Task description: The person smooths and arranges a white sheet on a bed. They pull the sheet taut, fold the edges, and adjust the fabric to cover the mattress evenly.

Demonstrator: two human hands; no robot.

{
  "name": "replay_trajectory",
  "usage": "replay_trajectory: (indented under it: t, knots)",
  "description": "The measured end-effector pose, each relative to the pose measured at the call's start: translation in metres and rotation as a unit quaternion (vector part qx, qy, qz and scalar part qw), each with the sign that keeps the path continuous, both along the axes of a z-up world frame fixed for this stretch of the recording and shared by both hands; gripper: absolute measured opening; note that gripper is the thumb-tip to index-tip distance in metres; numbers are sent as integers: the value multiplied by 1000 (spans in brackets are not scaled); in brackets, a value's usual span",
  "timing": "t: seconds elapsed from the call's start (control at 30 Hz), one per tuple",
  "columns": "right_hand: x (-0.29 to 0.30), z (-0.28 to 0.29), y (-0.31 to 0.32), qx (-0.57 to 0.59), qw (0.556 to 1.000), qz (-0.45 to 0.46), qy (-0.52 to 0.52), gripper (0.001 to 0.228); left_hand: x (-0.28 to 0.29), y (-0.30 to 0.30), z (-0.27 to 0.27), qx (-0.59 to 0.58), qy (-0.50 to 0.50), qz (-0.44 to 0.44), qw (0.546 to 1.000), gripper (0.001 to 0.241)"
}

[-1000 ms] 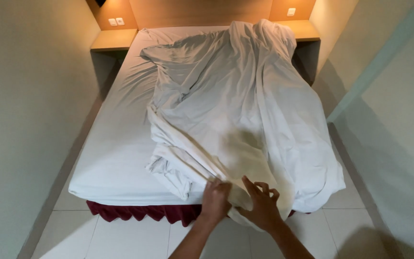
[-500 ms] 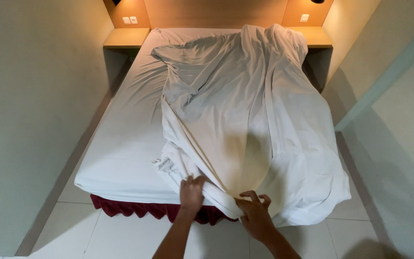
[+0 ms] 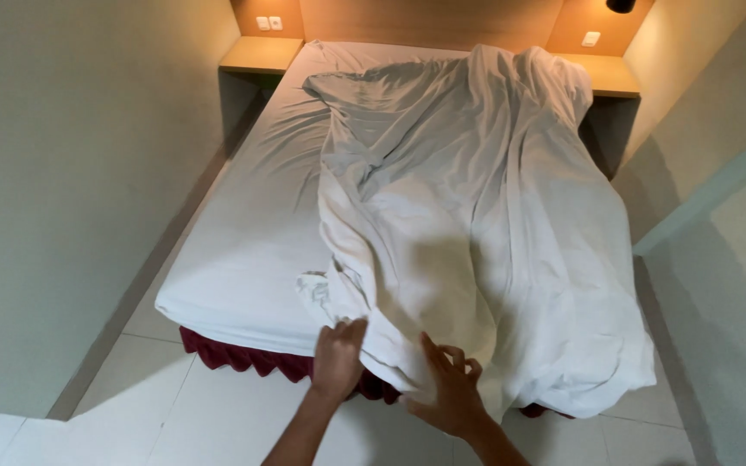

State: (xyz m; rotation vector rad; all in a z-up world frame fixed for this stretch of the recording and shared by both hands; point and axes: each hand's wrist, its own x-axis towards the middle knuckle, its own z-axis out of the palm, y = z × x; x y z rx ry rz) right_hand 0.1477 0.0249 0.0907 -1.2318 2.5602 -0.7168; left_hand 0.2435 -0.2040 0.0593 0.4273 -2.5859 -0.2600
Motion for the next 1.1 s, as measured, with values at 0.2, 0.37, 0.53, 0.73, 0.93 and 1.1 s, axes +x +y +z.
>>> replay_trajectory:
  t: [0.2,0.37,0.53,0.73,0.93,1.1]
  knots:
    - [17,-15,-56,-29,997,-4,68,107,9,47,25,27,-20,-142,989,71]
    - [11,-19,-60,11,995,-34,93,74,9,34,25,44,-34,-115,992,62]
    - [17,1,-58,-32,996,-27,76,73,-7,8,15,41,-29,-50,997,70]
    - [14,4,-50,-19,999,-9,35,73,-33,-41,-10,48,-43,25,998,66]
    - [-6,-21,-31,83,995,-52,30,68,-17,-59,-13,-10,-57,5,998,55]
    - [-5,-13,-42,101,993,-60,22,85,-7,-39,-10,-20,-41,-1,999,48]
